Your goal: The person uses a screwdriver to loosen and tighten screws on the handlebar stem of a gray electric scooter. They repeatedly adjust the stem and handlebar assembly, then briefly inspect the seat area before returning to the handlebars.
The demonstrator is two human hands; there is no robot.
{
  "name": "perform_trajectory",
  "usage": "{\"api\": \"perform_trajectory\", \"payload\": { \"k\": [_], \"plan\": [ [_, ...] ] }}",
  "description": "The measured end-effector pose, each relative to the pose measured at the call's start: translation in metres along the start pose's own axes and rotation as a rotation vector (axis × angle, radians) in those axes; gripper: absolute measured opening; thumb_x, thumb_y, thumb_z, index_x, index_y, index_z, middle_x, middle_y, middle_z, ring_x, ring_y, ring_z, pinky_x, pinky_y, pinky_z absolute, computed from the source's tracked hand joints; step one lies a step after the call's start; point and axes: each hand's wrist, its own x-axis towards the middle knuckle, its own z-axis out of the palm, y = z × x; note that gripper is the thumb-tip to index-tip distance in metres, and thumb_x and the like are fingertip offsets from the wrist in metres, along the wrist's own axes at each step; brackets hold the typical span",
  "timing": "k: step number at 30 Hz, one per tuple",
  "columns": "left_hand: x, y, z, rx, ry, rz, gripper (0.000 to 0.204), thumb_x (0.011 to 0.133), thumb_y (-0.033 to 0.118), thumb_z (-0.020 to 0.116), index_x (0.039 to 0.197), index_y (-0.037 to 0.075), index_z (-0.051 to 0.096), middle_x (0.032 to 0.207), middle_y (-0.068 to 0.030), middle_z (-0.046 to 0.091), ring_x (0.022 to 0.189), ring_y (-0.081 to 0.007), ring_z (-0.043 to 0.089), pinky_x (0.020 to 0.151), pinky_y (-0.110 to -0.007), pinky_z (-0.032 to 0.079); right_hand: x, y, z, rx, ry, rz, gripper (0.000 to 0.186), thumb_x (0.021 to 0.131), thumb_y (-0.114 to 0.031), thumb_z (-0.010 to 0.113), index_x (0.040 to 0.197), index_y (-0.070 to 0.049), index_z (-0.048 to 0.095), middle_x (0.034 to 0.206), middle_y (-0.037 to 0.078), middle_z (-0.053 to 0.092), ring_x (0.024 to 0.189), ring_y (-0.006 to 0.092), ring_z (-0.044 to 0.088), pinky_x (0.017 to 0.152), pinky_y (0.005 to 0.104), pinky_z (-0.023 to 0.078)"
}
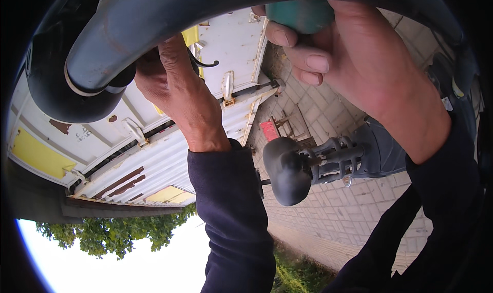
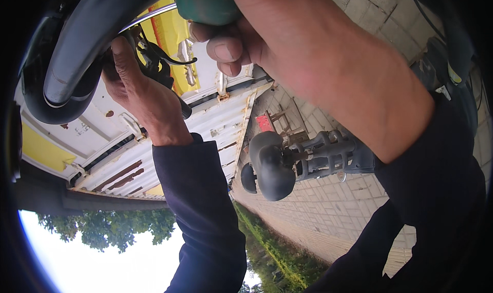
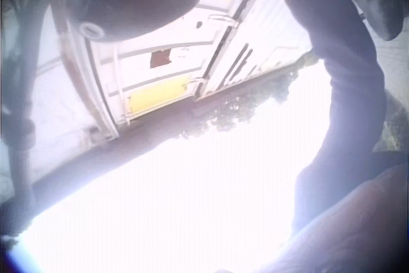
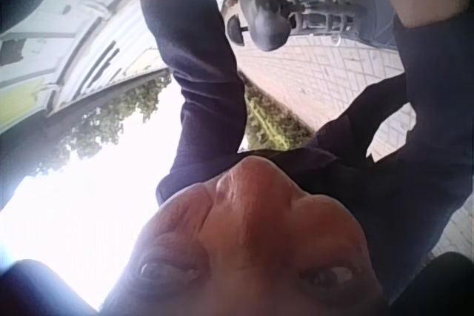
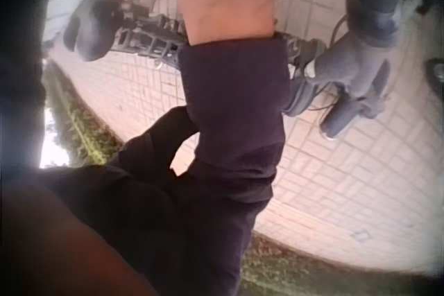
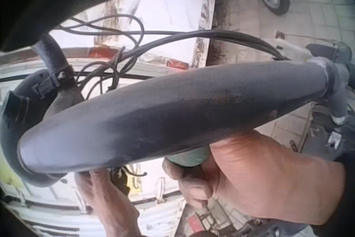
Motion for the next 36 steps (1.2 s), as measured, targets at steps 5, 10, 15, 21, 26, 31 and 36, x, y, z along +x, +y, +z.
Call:
{"api": "perform_trajectory", "payload": {
  "k": [5, 10, 15, 21, 26, 31, 36],
  "plan": [
    [-0.003, 0.004, 0.000, 0.003, 0.003, -0.007, 0.046, 0.099, 0.025, 0.072, 0.131, -0.003, 0.056, 0.122, -0.0098, 0.065, 0.111, -0.0150, 0.059, 0.098, -0.029, 0.045, 0.001, 0.018, -0.005, -0.321, 0.185, -0.109, 0.050, 0.105, -0.053, 0.047, 0.120, -0.007, 0.060, 0.085, 0.002, 0.058, 0.056, 0.0048, 0.042, 0.058, 0.0242, 0.040],
    [-0.014, 0.007, 0.000, 0.039, 0.056, -0.141, 0.042, 0.100, 0.033, 0.069, 0.119, -0.004, 0.063, 0.111, -0.0087, 0.067, 0.102, -0.0131, 0.060, 0.093, -0.029, 0.045, 0.005, 0.021, 0.000, -0.145, 0.244, -0.150, 0.033, 0.105, -0.041, 0.054, 0.111, -0.009, 0.061, 0.081, 0.003, 0.059, 0.051, 0.0063, 0.043, 0.048, 0.0225, 0.039],
    [-0.026, 0.013, -0.006, 0.142, 0.093, -0.344, 0.044, 0.099, 0.026, 0.070, 0.130, -0.001, 0.054, 0.118, -0.0091, 0.064, 0.106, -0.0154, 0.060, 0.095, -0.031, 0.046, 0.011, 0.015, 0.000, -0.217, 0.202, -0.140, 0.026, 0.100, -0.026, 0.065, 0.118, -0.009, 0.058, 0.085, -0.001, 0.061, 0.060, 0.0051, 0.046, 0.055, 0.0256, 0.041],
    [-0.029, 0.004, -0.012, 0.292, 0.011, -0.293, 0.042, 0.096, 0.018, 0.072, 0.130, -0.002, 0.056, 0.123, -0.0126, 0.062, 0.111, -0.0198, 0.059, 0.099, -0.034, 0.046, 0.011, 0.009, 0.000, -0.716, 0.350, -0.244, 0.027, 0.098, -0.019, 0.069, 0.119, -0.008, 0.057, 0.088, -0.002, 0.061, 0.064, 0.0018, 0.049, 0.053, 0.0208, 0.037],
    [-0.025, -0.001, -0.008, 0.474, 0.076, -0.271, 0.056, 0.084, 0.023, 0.083, 0.126, -0.003, 0.057, 0.113, -0.0166, 0.065, 0.104, -0.0349, 0.061, 0.096, -0.044, 0.045, 0.007, -0.003, 0.011, -0.468, 0.395, -0.001, 0.038, 0.103, -0.043, 0.056, 0.120, -0.009, 0.054, 0.090, 0.001, 0.062, 0.062, 0.0050, 0.047, 0.054, 0.0208, 0.034],
    [-0.014, -0.004, -0.007, 0.270, 0.067, -0.217, 0.055, 0.080, 0.015, 0.076, 0.127, -0.003, 0.056, 0.111, -0.0207, 0.067, 0.102, -0.0419, 0.061, 0.088, -0.045, 0.046, 0.002, -0.015, 0.010, -0.292, 0.320, 0.170, 0.046, 0.107, -0.053, 0.042, 0.116, -0.010, 0.056, 0.094, 0.004, 0.064, 0.059, 0.0086, 0.045, 0.056, 0.0228, 0.035],
    [-0.015, -0.008, -0.005, 0.215, 0.065, -0.231, 0.062, 0.077, 0.014, 0.079, 0.132, -0.002, 0.055, 0.117, -0.0197, 0.065, 0.107, -0.0400, 0.061, 0.092, -0.046, 0.044, 0.004, 0.003, 0.010, -0.320, 0.435, -0.071, 0.040, 0.107, -0.048, 0.048, 0.114, -0.010, 0.057, 0.099, 0.004, 0.065, 0.069, 0.0091, 0.049, 0.059, 0.0240, 0.037]
  ]
}}
